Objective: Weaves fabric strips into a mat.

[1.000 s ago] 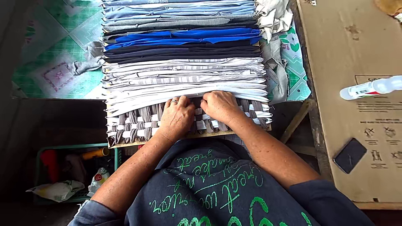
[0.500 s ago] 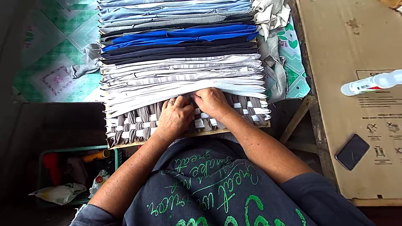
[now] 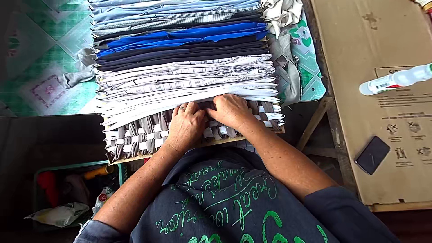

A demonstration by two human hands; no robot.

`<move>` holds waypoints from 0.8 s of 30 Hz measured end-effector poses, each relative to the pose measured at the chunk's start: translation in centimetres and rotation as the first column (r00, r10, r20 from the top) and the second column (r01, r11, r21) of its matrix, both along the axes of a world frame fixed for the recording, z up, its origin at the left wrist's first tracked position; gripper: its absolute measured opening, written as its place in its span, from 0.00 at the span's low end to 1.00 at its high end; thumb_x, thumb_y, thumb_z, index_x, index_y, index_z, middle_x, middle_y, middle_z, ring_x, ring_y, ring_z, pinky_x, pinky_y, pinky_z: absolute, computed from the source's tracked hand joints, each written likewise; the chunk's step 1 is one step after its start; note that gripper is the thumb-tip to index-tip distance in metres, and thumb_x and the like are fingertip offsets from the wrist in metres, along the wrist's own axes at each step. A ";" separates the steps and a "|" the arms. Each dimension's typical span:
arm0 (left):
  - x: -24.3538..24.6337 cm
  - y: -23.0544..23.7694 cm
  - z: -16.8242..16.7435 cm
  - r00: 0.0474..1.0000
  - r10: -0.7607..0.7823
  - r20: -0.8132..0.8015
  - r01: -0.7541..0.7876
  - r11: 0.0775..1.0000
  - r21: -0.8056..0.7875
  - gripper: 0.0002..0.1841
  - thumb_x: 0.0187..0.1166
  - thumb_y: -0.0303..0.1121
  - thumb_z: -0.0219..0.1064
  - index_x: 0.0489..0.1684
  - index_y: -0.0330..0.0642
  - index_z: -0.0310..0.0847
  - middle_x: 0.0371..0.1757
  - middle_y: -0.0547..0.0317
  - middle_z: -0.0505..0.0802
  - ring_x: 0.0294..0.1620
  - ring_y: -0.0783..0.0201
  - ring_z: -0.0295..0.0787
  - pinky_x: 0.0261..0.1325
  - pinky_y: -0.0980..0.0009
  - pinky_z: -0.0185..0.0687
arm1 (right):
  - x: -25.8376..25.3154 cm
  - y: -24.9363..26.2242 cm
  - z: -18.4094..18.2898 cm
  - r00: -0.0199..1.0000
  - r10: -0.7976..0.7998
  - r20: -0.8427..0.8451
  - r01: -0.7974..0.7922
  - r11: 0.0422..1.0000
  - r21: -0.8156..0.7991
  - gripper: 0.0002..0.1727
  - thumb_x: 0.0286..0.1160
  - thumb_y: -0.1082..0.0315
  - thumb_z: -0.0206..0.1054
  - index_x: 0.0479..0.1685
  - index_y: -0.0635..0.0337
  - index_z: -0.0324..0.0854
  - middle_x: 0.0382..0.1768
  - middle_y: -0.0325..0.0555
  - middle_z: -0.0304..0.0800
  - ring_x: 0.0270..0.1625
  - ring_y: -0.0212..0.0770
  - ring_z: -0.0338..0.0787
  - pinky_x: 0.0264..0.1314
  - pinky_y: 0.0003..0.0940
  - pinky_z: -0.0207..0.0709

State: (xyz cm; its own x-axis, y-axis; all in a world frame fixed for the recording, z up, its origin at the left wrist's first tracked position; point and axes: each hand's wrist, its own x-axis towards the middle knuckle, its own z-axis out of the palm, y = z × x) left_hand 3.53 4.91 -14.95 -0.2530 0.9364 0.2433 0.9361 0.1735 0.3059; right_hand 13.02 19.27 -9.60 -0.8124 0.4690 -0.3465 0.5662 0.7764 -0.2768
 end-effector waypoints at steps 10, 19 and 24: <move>0.0 0.6 -0.8 0.988 -0.072 0.139 0.064 0.996 0.059 0.13 0.80 0.36 0.64 0.45 0.41 0.95 0.51 0.43 0.91 0.57 0.38 0.86 0.55 0.39 0.77 | 1.2 2.5 -1.9 0.922 -0.020 -0.386 -0.121 0.934 -0.337 0.14 0.85 0.68 0.61 0.32 0.67 0.84 0.25 0.49 0.81 0.33 0.45 0.82 0.41 0.48 0.74; 0.6 0.4 0.3 0.993 -0.009 0.120 -0.001 0.997 0.081 0.11 0.80 0.35 0.65 0.49 0.38 0.90 0.53 0.42 0.91 0.57 0.40 0.88 0.56 0.41 0.79 | 2.7 2.3 -2.3 0.906 0.025 -0.423 -0.078 0.991 -0.108 0.19 0.89 0.61 0.57 0.42 0.65 0.89 0.38 0.56 0.91 0.47 0.55 0.92 0.52 0.57 0.81; 1.0 1.6 0.0 0.997 -0.073 -0.035 0.076 0.995 0.067 0.15 0.82 0.39 0.62 0.58 0.50 0.92 0.54 0.46 0.90 0.57 0.42 0.87 0.58 0.42 0.77 | 3.6 2.8 -0.9 0.992 0.054 -0.113 -0.059 0.997 -0.040 0.16 0.86 0.63 0.57 0.44 0.60 0.90 0.44 0.57 0.92 0.54 0.58 0.91 0.53 0.61 0.79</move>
